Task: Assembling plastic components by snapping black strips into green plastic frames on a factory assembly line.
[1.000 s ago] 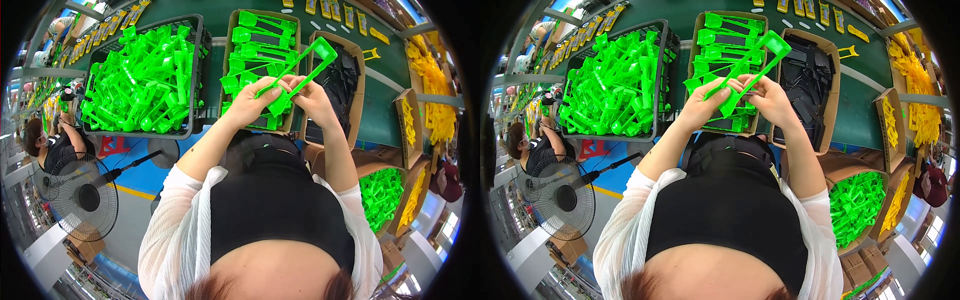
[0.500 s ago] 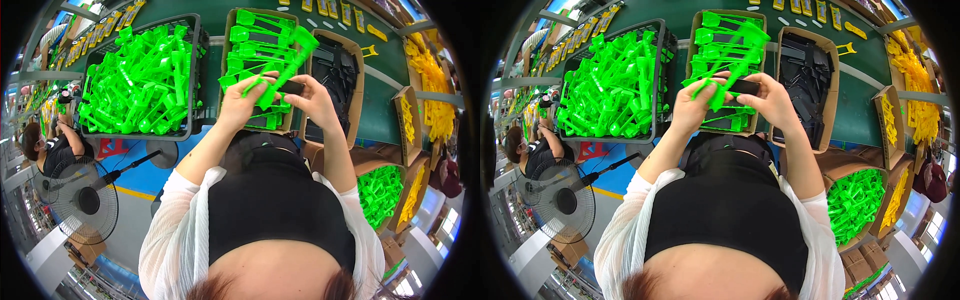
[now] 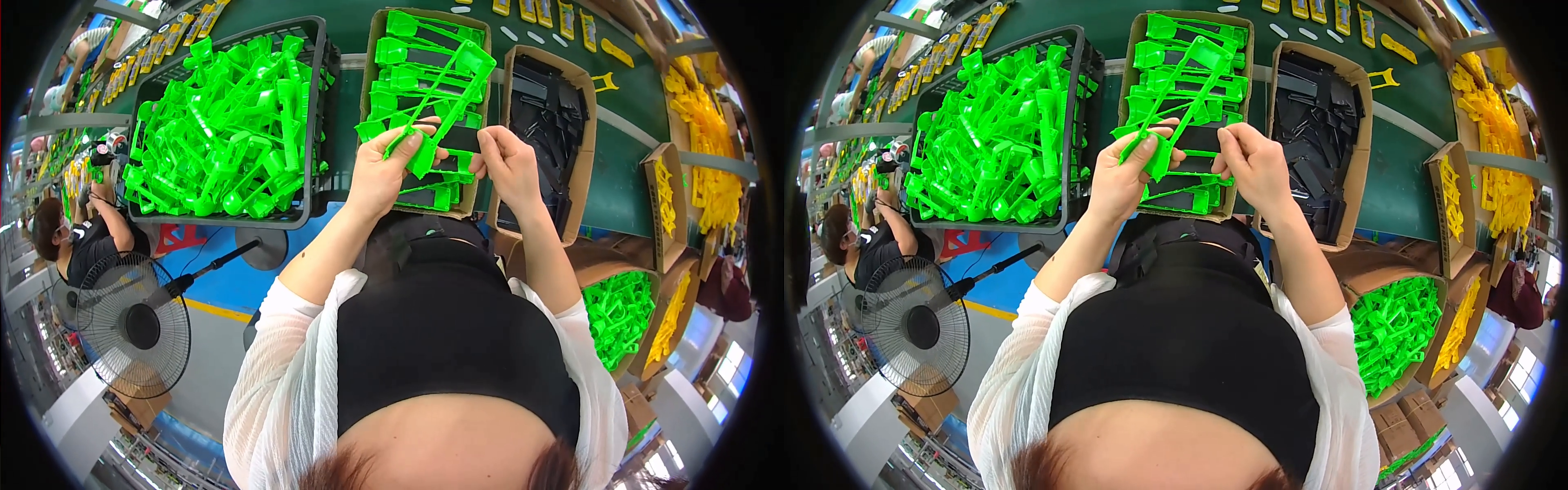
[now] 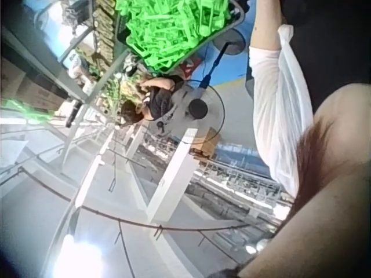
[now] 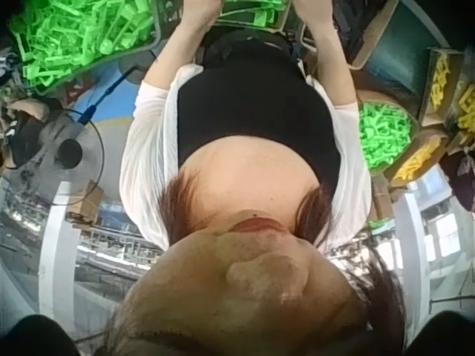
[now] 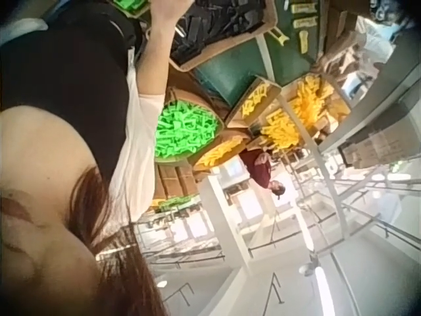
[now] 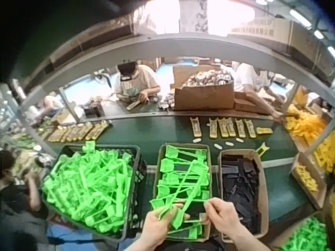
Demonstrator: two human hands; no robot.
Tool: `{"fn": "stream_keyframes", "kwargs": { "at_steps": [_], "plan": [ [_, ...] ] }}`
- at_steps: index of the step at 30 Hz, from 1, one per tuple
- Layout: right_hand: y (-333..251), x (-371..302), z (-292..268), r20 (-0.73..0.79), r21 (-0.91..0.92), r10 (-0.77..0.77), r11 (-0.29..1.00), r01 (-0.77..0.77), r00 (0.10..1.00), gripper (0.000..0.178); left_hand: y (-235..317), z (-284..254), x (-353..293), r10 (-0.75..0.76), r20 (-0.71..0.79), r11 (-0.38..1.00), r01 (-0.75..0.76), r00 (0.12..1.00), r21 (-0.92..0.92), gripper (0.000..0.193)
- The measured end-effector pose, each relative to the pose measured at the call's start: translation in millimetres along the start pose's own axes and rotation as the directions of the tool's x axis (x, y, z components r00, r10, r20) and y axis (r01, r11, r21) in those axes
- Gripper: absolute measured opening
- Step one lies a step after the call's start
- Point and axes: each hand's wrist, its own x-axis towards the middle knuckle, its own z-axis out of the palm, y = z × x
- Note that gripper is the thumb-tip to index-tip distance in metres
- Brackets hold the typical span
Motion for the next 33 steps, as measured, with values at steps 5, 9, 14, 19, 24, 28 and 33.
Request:
{"fn": "stream_keyframes", "kwargs": {
  "at_steps": [5,9,14,19,24,28,33],
  "plan": [
    [-2.9,-4.6,0.9,0.014,0.108,0.079,0.991,-0.080,0.997,0.014,18.7,-8.3,-3.5,-0.040,0.181,0.998,0.049,0.983,-0.041,0.026],
    [-5.8,-10.8,-26.2,0.151,0.210,0.205,0.949,-0.234,0.967,0.017,43.3,-41.5,3.5,-0.068,0.034,0.976,0.059,0.997,0.208,0.025],
    [-20.8,-10.3,-11.2,0.269,0.036,0.191,0.977,-0.208,0.944,0.018,33.5,-54.9,11.2,-0.156,0.028,0.673,0.085,0.987,0.735,0.019],
    [-25.1,-12.9,-2.1,0.197,-0.060,0.230,0.973,-0.222,0.953,0.020,35.3,-45.8,5.8,-0.325,0.075,0.858,0.261,0.943,0.443,0.019],
    [-19.1,-17.5,2.3,0.123,-0.206,0.211,0.961,-0.183,0.970,0.021,28.5,-53.3,6.3,-0.247,0.089,0.812,0.156,0.965,0.562,0.017],
    [-18.3,-14.8,3.7,0.133,-0.263,0.226,0.947,-0.185,0.965,0.028,22.1,-57.1,5.9,-0.191,0.096,0.793,0.096,0.977,0.602,0.017],
    [-4.7,-12.9,9.7,0.075,-0.357,0.239,0.913,-0.198,0.968,0.034,16.4,-54.2,8.1,-0.227,0.069,0.831,0.156,0.971,0.535,0.014]
  ]
}}
